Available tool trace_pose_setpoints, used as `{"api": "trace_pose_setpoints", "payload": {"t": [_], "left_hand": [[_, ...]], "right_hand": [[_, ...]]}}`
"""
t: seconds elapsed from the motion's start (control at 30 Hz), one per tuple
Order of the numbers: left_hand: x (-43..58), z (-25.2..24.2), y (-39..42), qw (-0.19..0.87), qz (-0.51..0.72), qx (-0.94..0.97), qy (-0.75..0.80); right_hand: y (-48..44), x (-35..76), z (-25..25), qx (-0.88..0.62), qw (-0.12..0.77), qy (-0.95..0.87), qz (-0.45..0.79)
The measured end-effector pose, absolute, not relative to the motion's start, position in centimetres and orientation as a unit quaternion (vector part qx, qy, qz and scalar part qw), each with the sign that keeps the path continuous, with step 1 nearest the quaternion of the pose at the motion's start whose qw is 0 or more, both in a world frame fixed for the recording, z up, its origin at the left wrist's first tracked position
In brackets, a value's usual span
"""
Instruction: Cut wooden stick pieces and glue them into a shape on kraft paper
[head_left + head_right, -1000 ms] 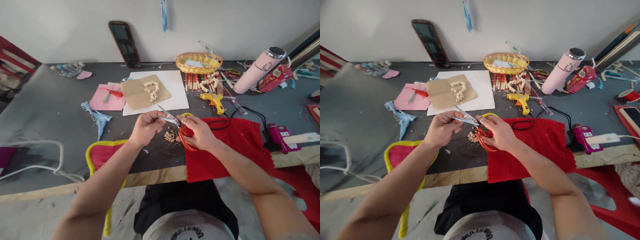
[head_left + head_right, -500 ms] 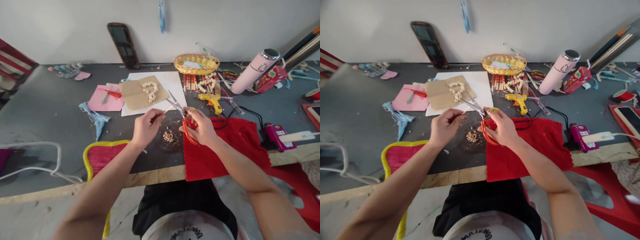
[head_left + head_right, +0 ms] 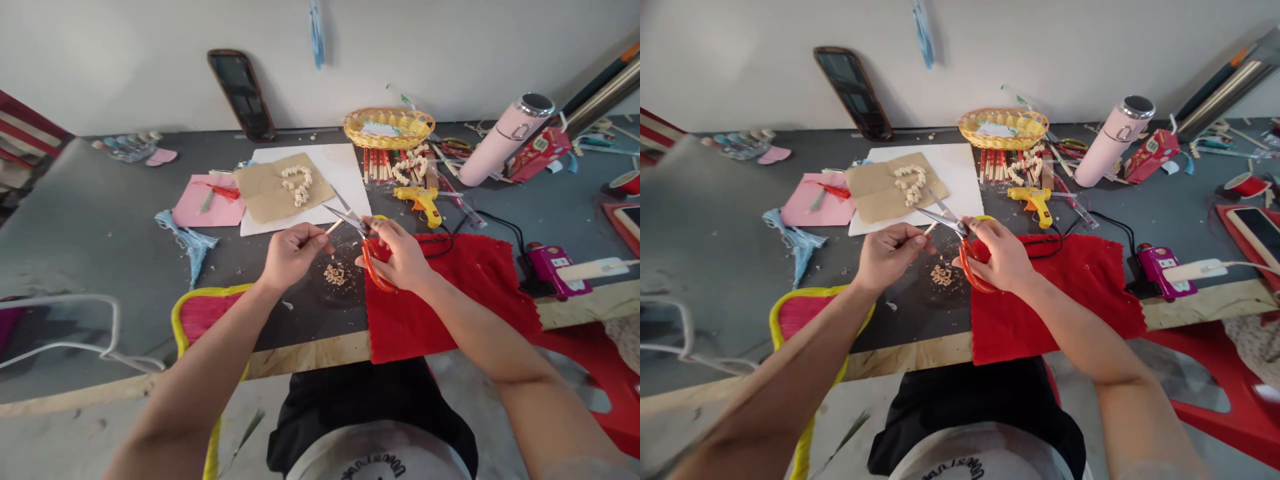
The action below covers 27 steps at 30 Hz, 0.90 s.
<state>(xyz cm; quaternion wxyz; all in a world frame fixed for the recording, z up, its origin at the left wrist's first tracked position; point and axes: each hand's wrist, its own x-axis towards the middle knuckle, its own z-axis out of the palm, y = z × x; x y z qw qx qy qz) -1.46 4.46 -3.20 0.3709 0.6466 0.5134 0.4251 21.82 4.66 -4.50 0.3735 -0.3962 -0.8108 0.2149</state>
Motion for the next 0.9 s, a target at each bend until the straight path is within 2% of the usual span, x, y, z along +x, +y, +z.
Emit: {"api": "trace_pose_setpoints", "payload": {"t": [0.3, 0.63, 0.9], "left_hand": [[-1.3, -3.2, 4.6, 0.451, 0.436, 0.601, 0.494], [-2.2, -2.8, 5.2, 0.634, 0.381, 0.525, 0.422], [-2.5, -2.7, 5.3, 0.652, 0.368, 0.508, 0.426]], "right_hand": [[4.5, 22.0, -4.1, -0.412, 0.348, -0.822, 0.185], [5.0, 22.2, -4.5, -0.363, 0.365, -0.83, 0.213], [4.7, 22.1, -4.1, -0.376, 0.349, -0.834, 0.203]]}}
